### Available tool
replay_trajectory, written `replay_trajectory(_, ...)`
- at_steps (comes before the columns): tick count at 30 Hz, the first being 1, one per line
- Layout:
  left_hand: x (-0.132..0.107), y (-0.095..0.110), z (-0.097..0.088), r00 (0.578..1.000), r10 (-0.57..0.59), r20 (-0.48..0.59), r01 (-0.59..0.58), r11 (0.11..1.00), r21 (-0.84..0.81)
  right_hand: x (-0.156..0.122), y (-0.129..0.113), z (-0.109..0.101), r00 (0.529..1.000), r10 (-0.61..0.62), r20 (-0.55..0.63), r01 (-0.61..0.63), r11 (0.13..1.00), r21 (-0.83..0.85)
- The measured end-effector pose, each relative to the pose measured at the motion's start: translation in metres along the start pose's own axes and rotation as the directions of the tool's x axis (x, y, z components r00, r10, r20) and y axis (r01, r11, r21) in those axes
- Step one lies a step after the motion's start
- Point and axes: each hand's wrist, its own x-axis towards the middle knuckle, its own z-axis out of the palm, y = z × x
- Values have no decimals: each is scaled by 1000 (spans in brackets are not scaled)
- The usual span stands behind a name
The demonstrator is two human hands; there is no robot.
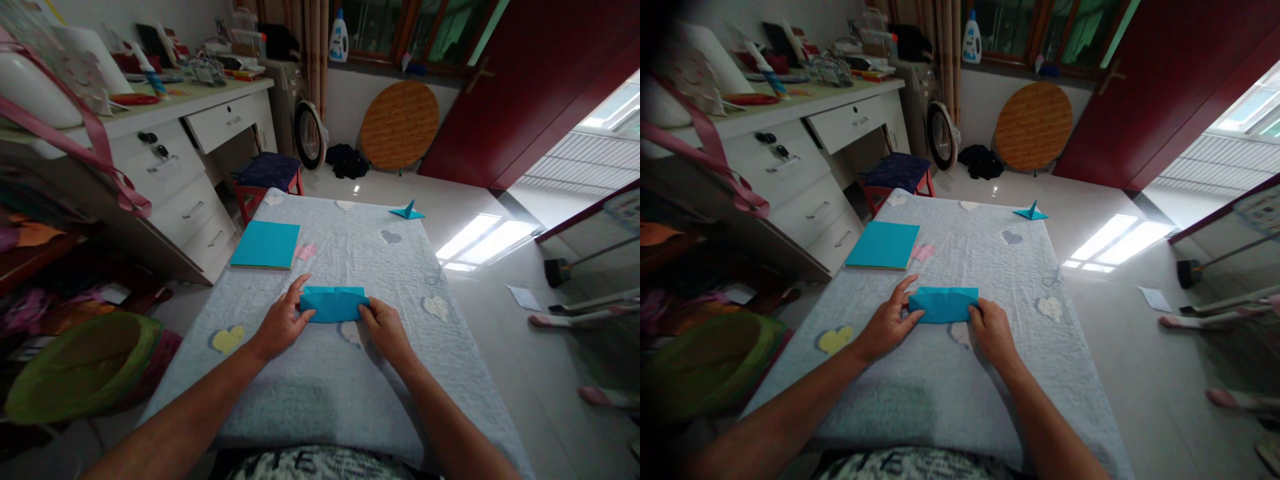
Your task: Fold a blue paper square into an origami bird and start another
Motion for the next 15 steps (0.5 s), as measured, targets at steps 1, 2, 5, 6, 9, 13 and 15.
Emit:
replay_trajectory(1, 0, 0, 1, 1000, -11, 0, 11, 1000, -13, 0, -1, 1, 1000, 10, -20, -10, 1000, -14)
replay_trajectory(2, 0, 0, 1, 1000, -21, 0, 21, 999, -30, 0, -2, 3, 999, 16, -39, -17, 999, -31)
replay_trajectory(5, 0, 0, 2, 1000, -29, 1, 29, 997, -76, 1, -3, 7, 996, 19, -85, -26, 996, -87)
replay_trajectory(6, 0, 0, 2, 1000, -27, 2, 27, 996, -80, 2, -2, 8, 995, 17, -97, -27, 994, -103)
replay_trajectory(9, -1, 0, 2, 999, -35, 7, 36, 999, -38, 3, -1, 11, 992, 5, -126, -25, 987, -156)
replay_trajectory(13, 1, -2, 4, 999, -13, -37, 17, 993, 116, 3, 3, 15, 990, -9, -143, -25, 973, -229)
replay_trajectory(15, 4, -3, 5, 998, 48, -41, -39, 980, 196, 3, 4, 17, 989, -9, -148, -30, 965, -259)
